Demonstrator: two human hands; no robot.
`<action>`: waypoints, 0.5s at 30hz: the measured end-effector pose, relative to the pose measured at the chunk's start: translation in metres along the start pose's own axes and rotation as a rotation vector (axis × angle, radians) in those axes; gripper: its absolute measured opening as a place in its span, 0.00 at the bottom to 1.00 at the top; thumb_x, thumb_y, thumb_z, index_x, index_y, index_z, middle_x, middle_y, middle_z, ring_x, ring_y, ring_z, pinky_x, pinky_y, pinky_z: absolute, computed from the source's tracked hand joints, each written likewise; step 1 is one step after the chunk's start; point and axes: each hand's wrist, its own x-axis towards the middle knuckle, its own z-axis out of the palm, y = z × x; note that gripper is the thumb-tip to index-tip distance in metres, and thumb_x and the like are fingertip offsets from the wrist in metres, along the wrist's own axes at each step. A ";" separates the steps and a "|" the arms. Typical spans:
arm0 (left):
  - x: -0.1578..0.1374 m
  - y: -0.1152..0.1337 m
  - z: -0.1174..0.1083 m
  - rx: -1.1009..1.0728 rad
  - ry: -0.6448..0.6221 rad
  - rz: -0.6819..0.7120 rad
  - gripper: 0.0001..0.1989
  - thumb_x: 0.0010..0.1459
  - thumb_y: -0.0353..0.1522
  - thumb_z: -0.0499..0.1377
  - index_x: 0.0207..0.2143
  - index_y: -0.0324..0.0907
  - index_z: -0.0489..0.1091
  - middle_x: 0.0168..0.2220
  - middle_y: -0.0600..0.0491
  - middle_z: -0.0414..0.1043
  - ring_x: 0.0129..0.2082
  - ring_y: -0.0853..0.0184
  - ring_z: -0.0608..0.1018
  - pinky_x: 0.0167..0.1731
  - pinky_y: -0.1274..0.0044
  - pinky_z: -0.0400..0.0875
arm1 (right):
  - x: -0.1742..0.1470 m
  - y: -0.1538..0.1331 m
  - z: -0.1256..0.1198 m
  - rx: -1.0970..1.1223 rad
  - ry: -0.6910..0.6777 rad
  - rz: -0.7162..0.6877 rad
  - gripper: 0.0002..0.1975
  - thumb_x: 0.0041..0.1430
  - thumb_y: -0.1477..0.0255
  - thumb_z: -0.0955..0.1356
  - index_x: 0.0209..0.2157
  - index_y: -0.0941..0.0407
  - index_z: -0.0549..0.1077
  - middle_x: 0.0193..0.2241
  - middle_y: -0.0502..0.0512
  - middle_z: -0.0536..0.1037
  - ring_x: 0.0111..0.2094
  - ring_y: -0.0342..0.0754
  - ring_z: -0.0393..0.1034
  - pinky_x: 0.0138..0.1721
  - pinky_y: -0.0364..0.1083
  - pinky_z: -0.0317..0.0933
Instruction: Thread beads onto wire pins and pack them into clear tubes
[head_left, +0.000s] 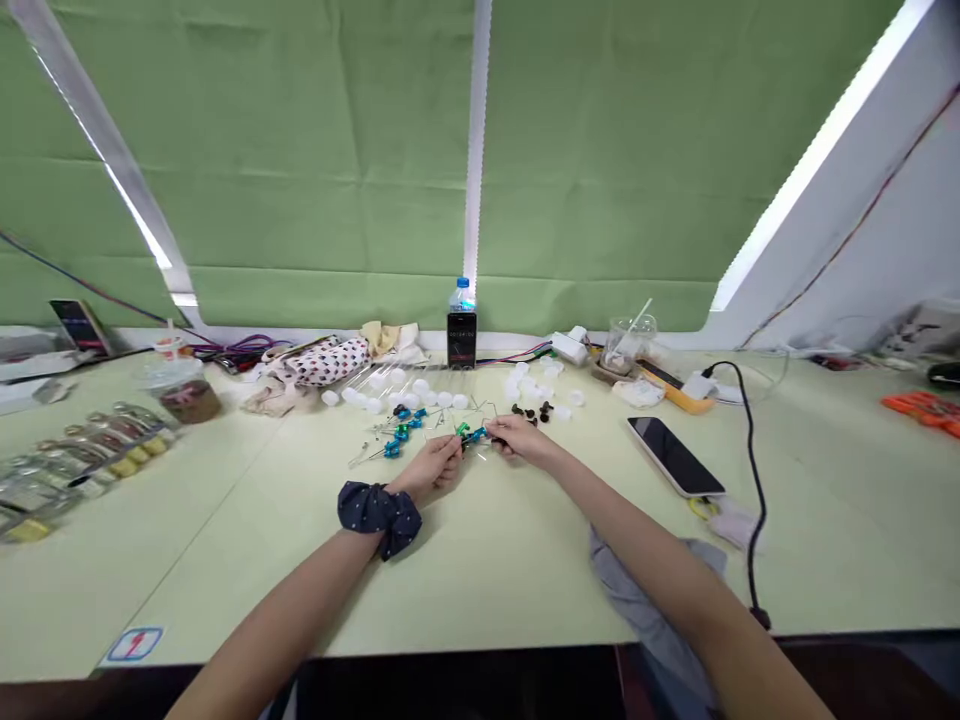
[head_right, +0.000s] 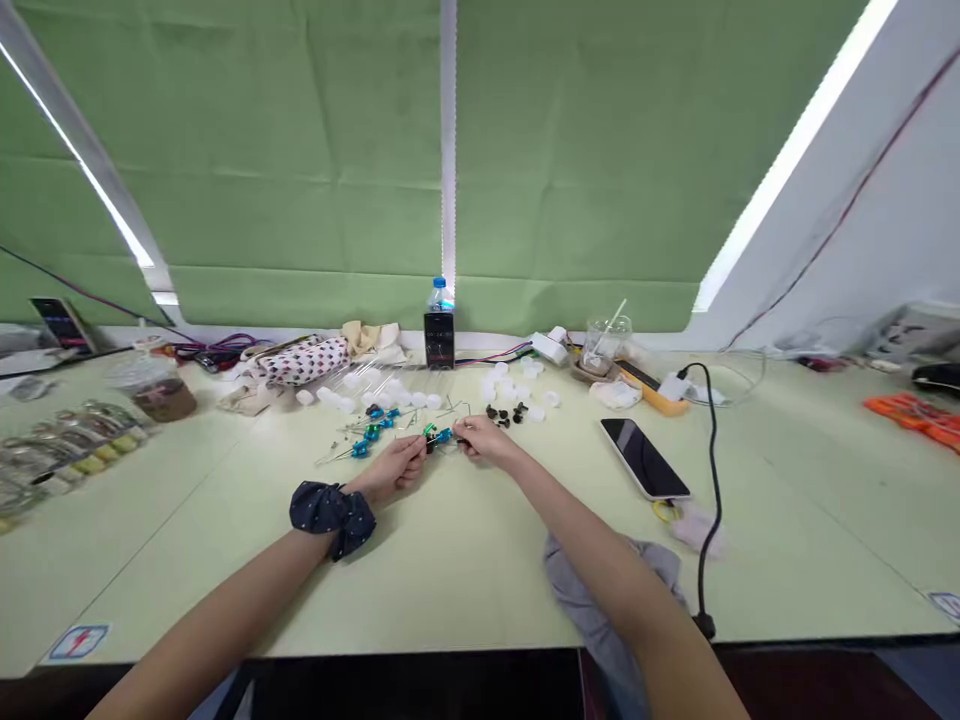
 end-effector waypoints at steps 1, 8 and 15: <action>0.000 0.000 0.001 0.006 0.003 0.001 0.18 0.56 0.47 0.52 0.25 0.43 0.55 0.15 0.65 0.41 0.11 0.79 0.44 0.10 0.85 0.38 | 0.001 0.001 -0.002 0.017 0.012 0.000 0.17 0.49 0.59 0.68 0.26 0.59 0.67 0.14 0.44 0.62 0.13 0.34 0.49 0.13 0.36 0.42; -0.007 0.024 -0.005 0.237 0.143 0.271 0.17 0.58 0.46 0.48 0.28 0.41 0.59 0.15 0.64 0.46 0.12 0.77 0.51 0.13 0.84 0.48 | 0.014 0.003 -0.041 -0.002 0.491 -0.068 0.10 0.50 0.69 0.67 0.32 0.61 0.72 0.18 0.48 0.66 0.16 0.37 0.55 0.17 0.38 0.51; -0.030 0.063 -0.068 1.103 0.549 0.420 0.14 0.62 0.37 0.41 0.29 0.41 0.61 0.21 0.55 0.63 0.22 0.68 0.68 0.26 0.77 0.60 | 0.018 0.016 -0.081 -0.061 0.754 -0.031 0.05 0.48 0.75 0.66 0.30 0.60 0.71 0.18 0.50 0.70 0.16 0.38 0.57 0.17 0.38 0.49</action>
